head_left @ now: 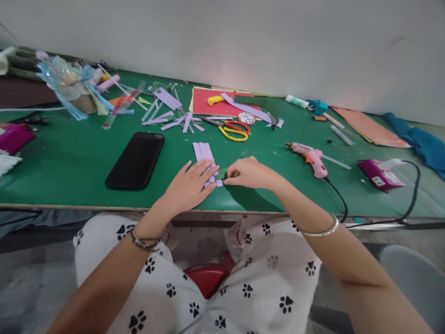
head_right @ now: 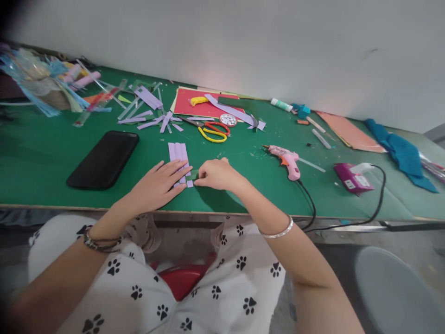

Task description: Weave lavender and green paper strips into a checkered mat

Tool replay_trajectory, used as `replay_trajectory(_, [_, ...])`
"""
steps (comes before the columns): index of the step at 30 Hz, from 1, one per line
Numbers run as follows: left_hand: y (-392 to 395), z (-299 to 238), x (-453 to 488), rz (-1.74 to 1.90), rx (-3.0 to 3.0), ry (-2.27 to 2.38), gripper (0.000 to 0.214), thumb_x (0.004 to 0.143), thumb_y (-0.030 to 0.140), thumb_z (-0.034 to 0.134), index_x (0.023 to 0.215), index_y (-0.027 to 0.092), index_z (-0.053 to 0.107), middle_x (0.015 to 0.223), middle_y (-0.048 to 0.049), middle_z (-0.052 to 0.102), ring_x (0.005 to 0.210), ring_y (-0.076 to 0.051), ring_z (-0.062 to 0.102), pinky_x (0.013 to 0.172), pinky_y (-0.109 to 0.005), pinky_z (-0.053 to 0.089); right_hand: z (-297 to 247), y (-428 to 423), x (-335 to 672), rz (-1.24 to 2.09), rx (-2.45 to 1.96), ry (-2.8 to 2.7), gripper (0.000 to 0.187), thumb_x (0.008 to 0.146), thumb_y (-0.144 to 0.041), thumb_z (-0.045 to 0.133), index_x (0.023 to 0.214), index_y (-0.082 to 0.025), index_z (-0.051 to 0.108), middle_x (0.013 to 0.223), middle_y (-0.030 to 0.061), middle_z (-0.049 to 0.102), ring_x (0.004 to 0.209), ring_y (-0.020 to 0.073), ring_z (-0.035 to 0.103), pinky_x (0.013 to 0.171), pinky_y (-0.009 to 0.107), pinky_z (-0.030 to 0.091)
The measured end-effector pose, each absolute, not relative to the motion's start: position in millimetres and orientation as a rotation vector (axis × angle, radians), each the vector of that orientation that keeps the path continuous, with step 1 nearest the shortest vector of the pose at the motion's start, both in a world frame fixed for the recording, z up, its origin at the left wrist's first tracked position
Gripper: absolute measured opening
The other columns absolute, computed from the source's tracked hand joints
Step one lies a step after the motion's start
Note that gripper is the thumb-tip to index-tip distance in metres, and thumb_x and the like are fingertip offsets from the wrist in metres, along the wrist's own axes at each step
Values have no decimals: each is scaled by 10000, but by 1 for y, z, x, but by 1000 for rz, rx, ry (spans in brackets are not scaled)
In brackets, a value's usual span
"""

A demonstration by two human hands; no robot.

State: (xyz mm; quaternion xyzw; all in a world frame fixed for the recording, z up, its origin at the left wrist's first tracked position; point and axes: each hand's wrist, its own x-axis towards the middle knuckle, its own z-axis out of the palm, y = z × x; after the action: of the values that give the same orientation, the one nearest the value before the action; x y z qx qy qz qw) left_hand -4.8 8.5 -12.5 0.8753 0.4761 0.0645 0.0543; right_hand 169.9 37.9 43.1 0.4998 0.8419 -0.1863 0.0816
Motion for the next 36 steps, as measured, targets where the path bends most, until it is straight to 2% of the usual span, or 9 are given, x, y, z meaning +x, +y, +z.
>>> replay_trajectory(4, [8,-13,-5,215,2671,1447,471,929,358,271,1358,198,381,1446,-49,347,1332,-208,302,1095,-444,225,45,38,174,-699,1487,2472,254,809,-291,519,594,-170,577,455,-42,538,499,89,488,621,251,317])
replay_trajectory(8, [8,-13,-5,194,2668,1452,469,929,356,281,1362,200,373,1447,-44,346,1334,-207,297,1093,-446,229,45,38,185,-877,1513,2408,309,825,-291,459,549,-171,529,374,-54,459,439,82,455,548,225,322])
replay_trajectory(14, [8,-12,-4,192,2662,1455,460,923,354,297,1349,210,394,1439,-45,361,1329,-210,308,1097,-434,229,43,38,203,-941,1602,2381,326,818,-369,434,619,-164,591,446,-51,444,436,77,383,477,225,283])
replay_trajectory(24, [8,-10,-4,168,2665,1465,473,914,348,292,1358,210,382,1441,-47,358,1328,-212,308,1091,-437,236,41,34,214,-961,1833,2584,141,740,-272,520,639,-175,537,561,-27,572,510,85,500,553,217,351])
replay_trajectory(28, [7,-10,-3,174,2657,1458,479,913,351,294,1359,198,380,1440,-51,359,1327,-220,308,1091,-445,232,40,35,216,-801,1820,2752,167,736,-299,539,624,-174,537,643,-4,590,619,107,516,612,232,355])
replay_trajectory(36, [9,-13,-6,208,2635,1427,473,908,354,322,1345,186,389,1435,-76,364,1326,-235,299,1089,-461,214,32,30,223,-813,1836,2771,180,723,-302,531,598,-173,539,670,9,561,610,112,483,608,253,354])
